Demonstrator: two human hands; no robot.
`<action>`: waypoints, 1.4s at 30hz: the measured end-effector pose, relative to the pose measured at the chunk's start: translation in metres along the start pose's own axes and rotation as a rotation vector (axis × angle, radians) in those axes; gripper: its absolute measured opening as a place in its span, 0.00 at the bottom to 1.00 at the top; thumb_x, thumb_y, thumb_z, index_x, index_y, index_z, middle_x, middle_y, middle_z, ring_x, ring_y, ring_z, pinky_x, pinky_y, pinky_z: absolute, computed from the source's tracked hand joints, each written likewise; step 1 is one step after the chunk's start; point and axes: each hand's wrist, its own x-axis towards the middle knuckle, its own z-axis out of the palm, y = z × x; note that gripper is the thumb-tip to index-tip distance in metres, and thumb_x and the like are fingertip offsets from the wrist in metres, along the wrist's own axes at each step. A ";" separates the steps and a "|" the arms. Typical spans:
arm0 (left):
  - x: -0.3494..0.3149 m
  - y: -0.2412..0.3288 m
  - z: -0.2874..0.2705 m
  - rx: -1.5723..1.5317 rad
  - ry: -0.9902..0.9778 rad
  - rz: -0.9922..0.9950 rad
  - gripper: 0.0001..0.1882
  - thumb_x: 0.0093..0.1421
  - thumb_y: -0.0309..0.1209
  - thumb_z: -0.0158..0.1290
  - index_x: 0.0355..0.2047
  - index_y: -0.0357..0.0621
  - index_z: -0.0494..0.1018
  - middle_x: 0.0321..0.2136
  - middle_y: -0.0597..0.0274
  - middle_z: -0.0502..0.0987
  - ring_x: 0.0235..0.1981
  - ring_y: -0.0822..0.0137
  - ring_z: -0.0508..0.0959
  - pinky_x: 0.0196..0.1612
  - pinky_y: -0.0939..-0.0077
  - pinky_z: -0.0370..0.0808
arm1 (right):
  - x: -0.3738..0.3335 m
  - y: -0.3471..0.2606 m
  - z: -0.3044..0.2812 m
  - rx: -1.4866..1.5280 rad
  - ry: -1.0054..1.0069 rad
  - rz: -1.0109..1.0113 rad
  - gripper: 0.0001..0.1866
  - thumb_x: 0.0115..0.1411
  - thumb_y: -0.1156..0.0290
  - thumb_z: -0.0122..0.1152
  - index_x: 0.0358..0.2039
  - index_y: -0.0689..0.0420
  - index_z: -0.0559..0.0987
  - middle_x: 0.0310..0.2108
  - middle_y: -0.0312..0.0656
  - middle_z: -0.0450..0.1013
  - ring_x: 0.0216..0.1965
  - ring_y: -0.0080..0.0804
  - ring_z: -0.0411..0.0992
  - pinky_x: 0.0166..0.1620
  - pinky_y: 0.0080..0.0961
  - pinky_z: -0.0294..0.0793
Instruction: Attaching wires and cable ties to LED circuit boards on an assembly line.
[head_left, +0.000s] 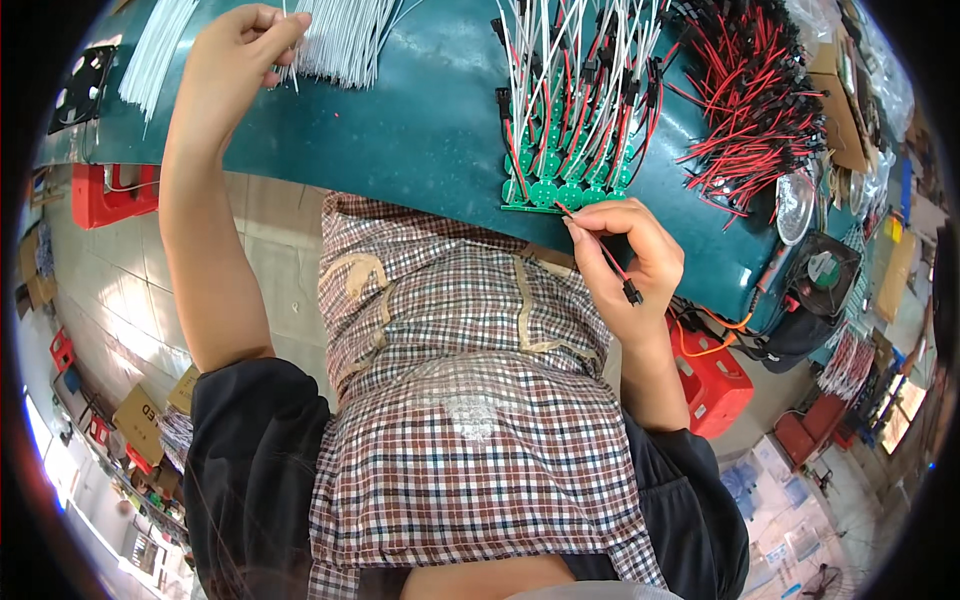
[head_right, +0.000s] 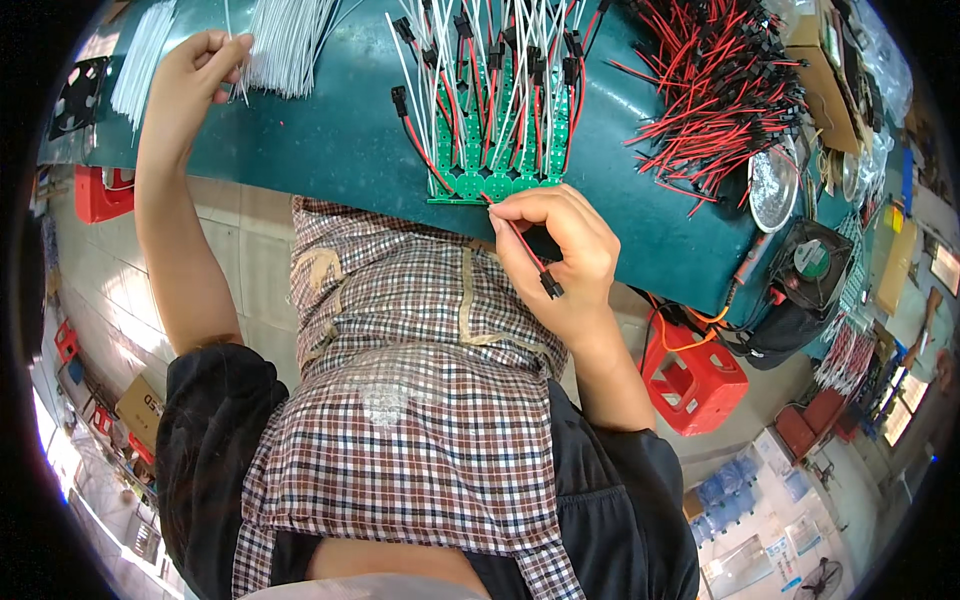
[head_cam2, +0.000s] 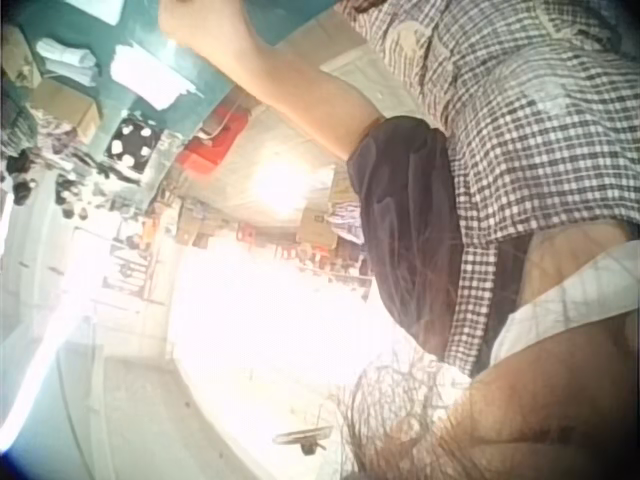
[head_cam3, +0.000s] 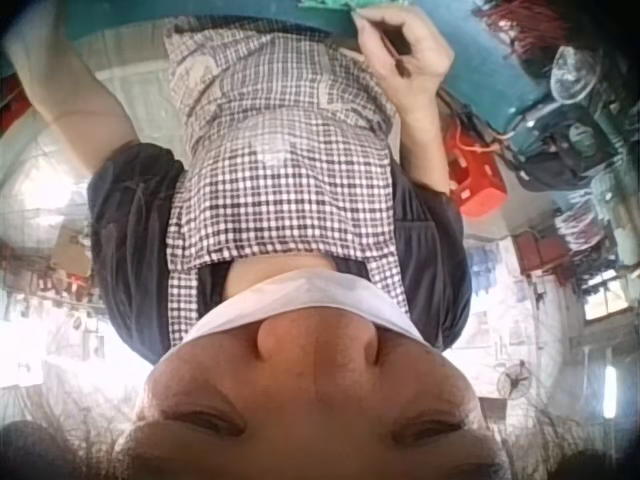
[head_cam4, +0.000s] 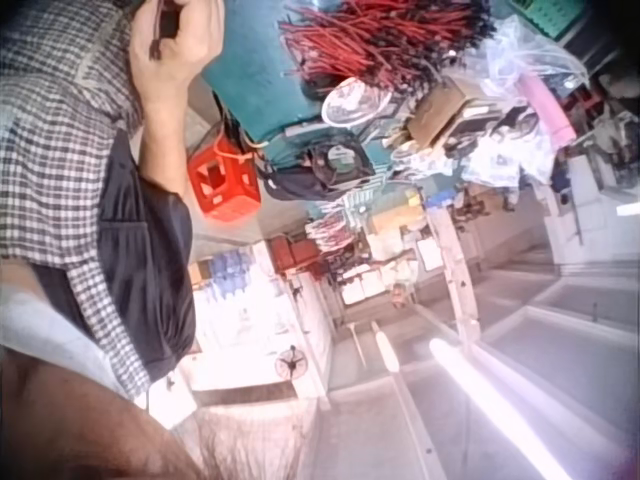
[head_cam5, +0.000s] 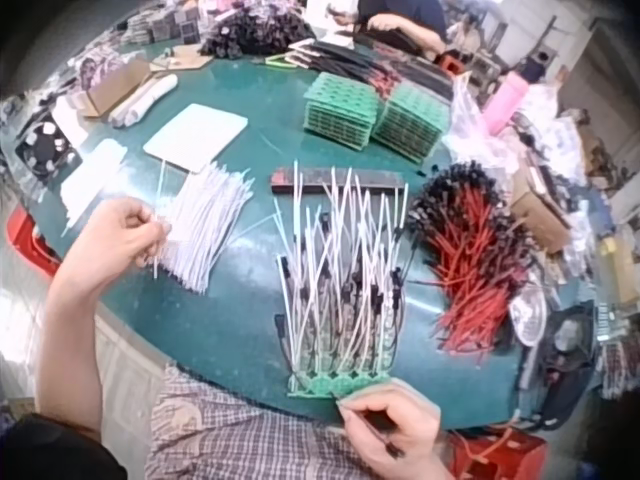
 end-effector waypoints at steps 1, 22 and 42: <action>-0.005 0.004 0.000 -0.052 0.060 0.005 0.14 0.62 0.42 0.61 0.35 0.43 0.79 0.28 0.73 0.76 0.28 0.84 0.71 0.29 0.88 0.65 | 0.000 -0.001 0.000 0.000 -0.001 0.001 0.08 0.48 0.86 0.67 0.30 0.62 0.80 0.28 0.43 0.78 0.30 0.35 0.78 0.36 0.25 0.75; -0.111 0.057 0.085 -0.122 0.133 0.383 0.06 0.59 0.22 0.60 0.37 0.38 0.76 0.35 0.61 0.80 0.30 0.69 0.81 0.32 0.77 0.80 | 0.001 -0.012 0.003 -0.155 -0.033 -0.092 0.12 0.44 0.86 0.70 0.29 0.60 0.80 0.26 0.42 0.77 0.25 0.34 0.75 0.30 0.26 0.73; -0.134 0.065 0.104 -0.254 0.058 0.485 0.07 0.57 0.20 0.60 0.36 0.41 0.78 0.32 0.59 0.80 0.30 0.65 0.81 0.31 0.75 0.78 | 0.012 -0.016 0.007 -0.192 -0.047 -0.051 0.08 0.49 0.83 0.68 0.31 0.62 0.80 0.26 0.41 0.77 0.26 0.34 0.75 0.28 0.26 0.74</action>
